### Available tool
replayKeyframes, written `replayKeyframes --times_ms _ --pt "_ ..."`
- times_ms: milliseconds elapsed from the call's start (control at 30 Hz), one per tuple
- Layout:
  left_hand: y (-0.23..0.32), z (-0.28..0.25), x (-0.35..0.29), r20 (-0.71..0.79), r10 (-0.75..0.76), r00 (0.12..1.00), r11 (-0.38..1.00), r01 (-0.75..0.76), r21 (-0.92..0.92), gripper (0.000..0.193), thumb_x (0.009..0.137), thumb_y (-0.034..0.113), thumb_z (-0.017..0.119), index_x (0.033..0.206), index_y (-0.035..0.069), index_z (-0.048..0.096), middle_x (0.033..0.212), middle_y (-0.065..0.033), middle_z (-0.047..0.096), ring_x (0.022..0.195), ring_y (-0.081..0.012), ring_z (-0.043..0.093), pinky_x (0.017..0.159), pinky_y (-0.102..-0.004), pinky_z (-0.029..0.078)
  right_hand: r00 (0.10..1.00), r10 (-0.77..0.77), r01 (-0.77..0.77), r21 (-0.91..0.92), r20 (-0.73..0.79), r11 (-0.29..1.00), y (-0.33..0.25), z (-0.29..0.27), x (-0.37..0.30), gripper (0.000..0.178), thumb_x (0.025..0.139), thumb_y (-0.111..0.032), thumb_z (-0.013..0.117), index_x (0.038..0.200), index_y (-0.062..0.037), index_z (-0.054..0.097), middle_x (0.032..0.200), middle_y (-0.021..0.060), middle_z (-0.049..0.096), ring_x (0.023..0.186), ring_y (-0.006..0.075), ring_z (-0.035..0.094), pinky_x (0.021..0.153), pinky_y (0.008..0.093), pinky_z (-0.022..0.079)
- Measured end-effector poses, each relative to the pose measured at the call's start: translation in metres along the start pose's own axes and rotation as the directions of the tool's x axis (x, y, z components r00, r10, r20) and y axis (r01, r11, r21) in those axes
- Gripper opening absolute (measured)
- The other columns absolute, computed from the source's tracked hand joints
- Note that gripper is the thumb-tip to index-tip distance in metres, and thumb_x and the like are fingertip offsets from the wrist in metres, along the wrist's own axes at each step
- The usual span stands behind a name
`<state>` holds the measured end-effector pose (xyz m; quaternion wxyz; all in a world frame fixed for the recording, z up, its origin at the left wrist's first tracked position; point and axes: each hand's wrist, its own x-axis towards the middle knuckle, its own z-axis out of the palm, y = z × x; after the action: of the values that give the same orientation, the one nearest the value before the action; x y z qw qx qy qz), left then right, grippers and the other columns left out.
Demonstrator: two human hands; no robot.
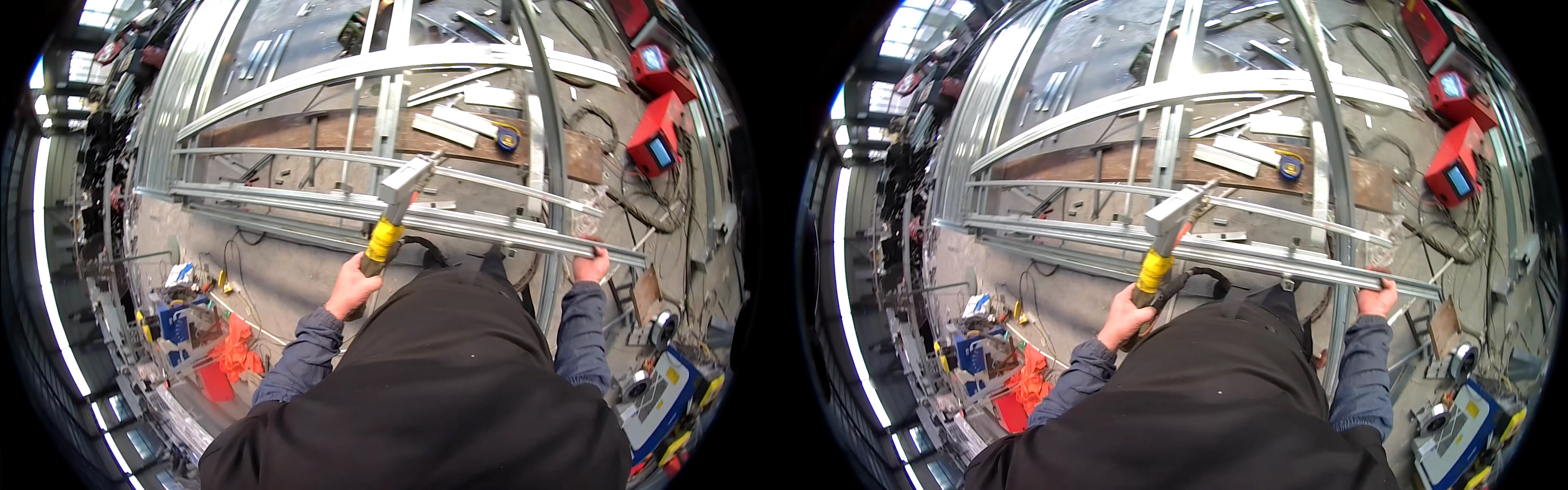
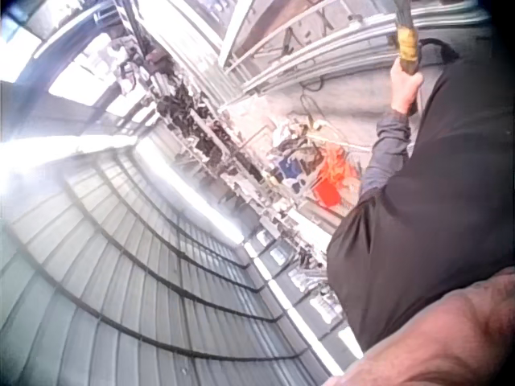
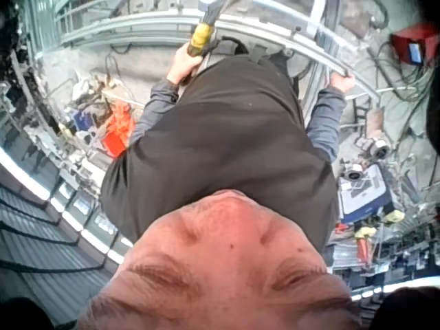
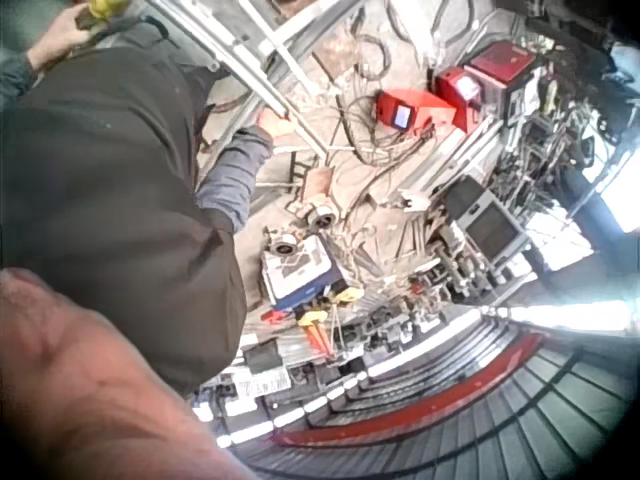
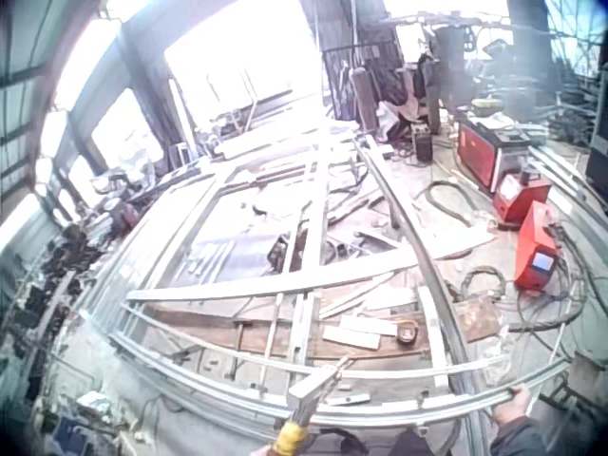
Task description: The person welds metal frame components using a handheld welding torch, then grinds the welded joints with an angle grinder. The person handles metal bars and a welding torch, and later uses an angle grinder to smooth the welds.
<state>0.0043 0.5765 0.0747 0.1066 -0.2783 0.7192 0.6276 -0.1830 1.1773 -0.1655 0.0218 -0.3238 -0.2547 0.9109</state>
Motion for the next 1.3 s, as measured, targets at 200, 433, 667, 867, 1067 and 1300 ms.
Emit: replayKeyframes --times_ms 200,433,667,867,1067,1300 --pt "-0.007 -0.006 -0.003 0.018 -0.055 0.998 0.983 0.051 0.179 0.045 0.077 0.008 0.074 0.121 -0.001 0.068 0.094 -0.0028 0.069 0.085 -0.0111 0.06 0.079 -0.0304 0.052 0.997 0.024 -0.027 -0.043 -0.075 0.999 0.0 -0.002 0.001 0.041 0.077 -0.016 0.056 0.109 0.0046 0.071 0.108 0.0192 0.072 0.107 0.0385 0.067 0.112 0.0526 0.051" --pt "0.038 -0.034 0.012 -0.019 -0.033 0.999 0.908 0.038 0.418 0.049 0.077 0.011 0.075 0.124 -0.002 0.068 0.094 -0.0091 0.072 0.087 -0.0157 0.065 0.081 -0.0339 0.054 0.994 0.106 -0.104 -0.085 0.022 0.991 -0.004 0.014 -0.011 0.04 0.08 -0.015 0.055 0.112 0.0028 0.069 0.109 0.0176 0.072 0.11 0.0377 0.067 0.11 0.0509 0.052" --pt "0.096 -0.081 0.088 0.035 0.168 0.985 0.727 -0.148 0.671 0.057 0.076 0.022 0.078 0.129 0.003 0.069 0.111 -0.0242 0.076 0.106 -0.0411 0.074 0.091 -0.0467 0.058 0.996 0.093 -0.093 -0.074 0.005 0.993 -0.015 -0.003 0.007 0.043 0.084 -0.017 0.057 0.118 0.0054 0.069 0.116 0.0216 0.072 0.113 0.0401 0.067 0.113 0.0552 0.051" --pt "0.088 -0.06 0.163 -0.107 0.277 0.955 0.536 -0.061 0.842 0.032 0.081 0.02 0.074 0.111 0.009 0.074 0.105 -0.0177 0.079 0.101 -0.0379 0.076 0.09 -0.0491 0.06 0.993 0.115 -0.118 -0.098 -0.033 0.988 -0.012 -0.011 0.028 0.045 0.088 -0.014 0.056 0.125 0.0096 0.07 0.127 0.025 0.073 0.124 0.0406 0.068 0.116 0.0558 0.051" --pt "0.06 -0.017 0.208 -0.136 0.278 0.951 0.613 -0.067 0.787 0.021 0.087 0.012 0.069 0.104 0.003 0.077 0.108 -0.0218 0.078 0.103 -0.0358 0.078 0.088 -0.0448 0.063 0.993 -0.025 -0.02 -0.389 -0.111 0.921 -0.028 -0.021 0.067 0.044 0.099 -0.02 0.053 0.129 0.0069 0.071 0.134 0.0219 0.073 0.127 0.0358 0.068 0.116 0.0462 0.05" --pt "0.039 0.03 0.243 -0.237 0.381 0.894 0.65 -0.076 0.756 0.023 0.094 0.012 0.065 0.111 -0.001 0.072 0.108 -0.0199 0.074 0.105 -0.0339 0.074 0.089 -0.0459 0.061 0.955 -0.279 0.114 -0.742 -0.102 0.661 0.008 0.045 0.014 0.043 0.098 -0.022 0.056 0.127 0.0059 0.072 0.129 0.0222 0.074 0.124 0.0361 0.069 0.112 0.0462 0.051"
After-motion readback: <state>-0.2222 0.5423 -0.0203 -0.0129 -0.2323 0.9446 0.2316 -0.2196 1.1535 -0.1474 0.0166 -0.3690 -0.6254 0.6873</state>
